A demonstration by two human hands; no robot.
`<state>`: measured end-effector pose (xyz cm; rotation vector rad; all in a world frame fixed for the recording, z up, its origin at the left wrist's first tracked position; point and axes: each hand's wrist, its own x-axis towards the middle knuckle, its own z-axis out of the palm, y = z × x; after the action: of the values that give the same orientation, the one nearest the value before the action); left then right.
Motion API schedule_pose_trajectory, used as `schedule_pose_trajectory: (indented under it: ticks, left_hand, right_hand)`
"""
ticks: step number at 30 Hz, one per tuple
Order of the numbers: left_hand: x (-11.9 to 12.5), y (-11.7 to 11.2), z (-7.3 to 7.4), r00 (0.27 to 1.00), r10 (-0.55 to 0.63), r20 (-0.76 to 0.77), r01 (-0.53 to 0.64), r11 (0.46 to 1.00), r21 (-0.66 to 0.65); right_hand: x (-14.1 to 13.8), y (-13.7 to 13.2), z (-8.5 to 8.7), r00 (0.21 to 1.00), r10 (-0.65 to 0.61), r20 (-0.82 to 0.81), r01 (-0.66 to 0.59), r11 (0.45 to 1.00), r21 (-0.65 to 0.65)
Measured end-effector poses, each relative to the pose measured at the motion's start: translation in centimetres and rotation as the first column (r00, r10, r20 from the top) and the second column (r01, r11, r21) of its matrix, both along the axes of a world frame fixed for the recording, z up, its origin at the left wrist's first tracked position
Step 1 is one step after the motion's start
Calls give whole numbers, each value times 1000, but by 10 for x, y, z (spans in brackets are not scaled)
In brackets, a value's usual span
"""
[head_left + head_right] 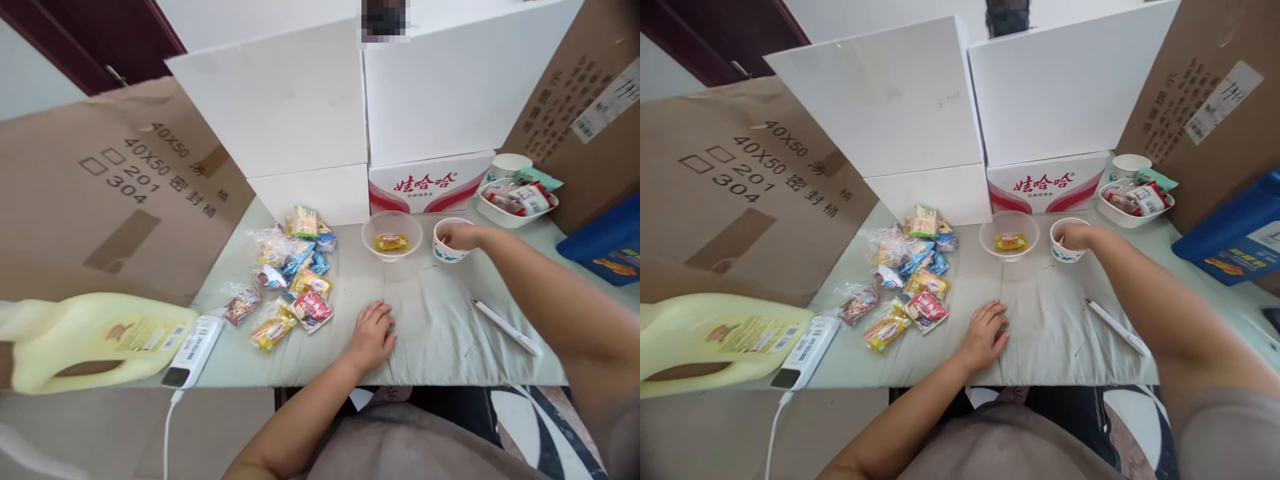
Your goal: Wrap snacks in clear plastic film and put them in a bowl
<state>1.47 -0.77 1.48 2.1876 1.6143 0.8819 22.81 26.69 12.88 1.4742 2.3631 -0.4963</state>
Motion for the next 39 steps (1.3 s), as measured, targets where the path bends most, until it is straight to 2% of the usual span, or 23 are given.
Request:
schedule_pose_trajectory:
  ticks: [3, 5, 7, 9, 10, 11, 13, 15, 18, 22, 25, 28, 30, 32, 34, 37, 39]
  left_hand:
    - [-14, -2, 10, 991, 17, 131, -30, 995, 98]
    - [-36, -5, 23, 983, 128, 133, -149, 975, 162]
    - [-66, -7, 37, 942, 334, 27, -332, 918, 218]
    - [-96, -10, 48, 824, 552, -126, -519, 825, 224]
    - [-108, -12, 52, 755, 622, -205, -587, 782, 210]
    - [-117, -14, 53, 703, 654, -279, -627, 755, 191]
    - [-126, -18, 53, 657, 636, -404, -640, 754, 147]
    - [-124, -22, 50, 657, 573, -490, -600, 791, 119]
    - [-113, -24, 50, 699, 467, -541, -515, 854, 71]
    - [-94, -15, 64, 843, 289, -453, -341, 940, -34]
    - [-69, -3, 74, 942, 185, -281, -189, 982, 11]
    - [-38, 4, 67, 991, -7, -132, 28, 987, 161]
    - [-23, 3, 52, 974, -170, -148, 198, 960, 200]
    - [-15, -4, 34, 945, -260, -197, 293, 943, 159]
    - [-14, -13, 19, 939, -268, -216, 297, 949, 111]
    - [-19, -25, 10, 953, -227, -200, 254, 960, 120]
    - [-22, -27, 8, 964, -207, -168, 234, 959, 160]
  right_hand:
    - [22, -32, 19, 994, -38, -103, 59, 977, 206]
    - [47, -62, 16, 965, -75, -250, 156, 935, 320]
    - [77, -96, -4, 932, -128, -338, 215, 948, 233]
    - [106, -128, -36, 929, -155, -337, 210, 968, 134]
    - [117, -143, -55, 930, -156, -333, 210, 969, 134]
    - [124, -156, -73, 926, -140, -350, 217, 957, 192]
    - [130, -179, -103, 918, -76, -389, 234, 896, 378]
    - [125, -197, -119, 918, -23, -395, 246, 816, 523]
    - [109, -212, -122, 921, -17, -390, 266, 758, 596]
    - [95, -216, -114, 919, -17, -393, 259, 779, 571]
    - [91, -215, -113, 913, -16, -407, 267, 778, 569]
    - [90, -216, -116, 910, -19, -414, 284, 757, 589]
    - [90, -217, -117, 908, -18, -419, 288, 754, 591]
    - [91, -219, -114, 900, -12, -436, 286, 770, 570]
    - [87, -222, -109, 882, -11, -471, 289, 802, 523]
    - [68, -230, -94, 840, 15, -542, 248, 878, 409]
    - [45, -237, -83, 806, 77, -587, 159, 927, 340]
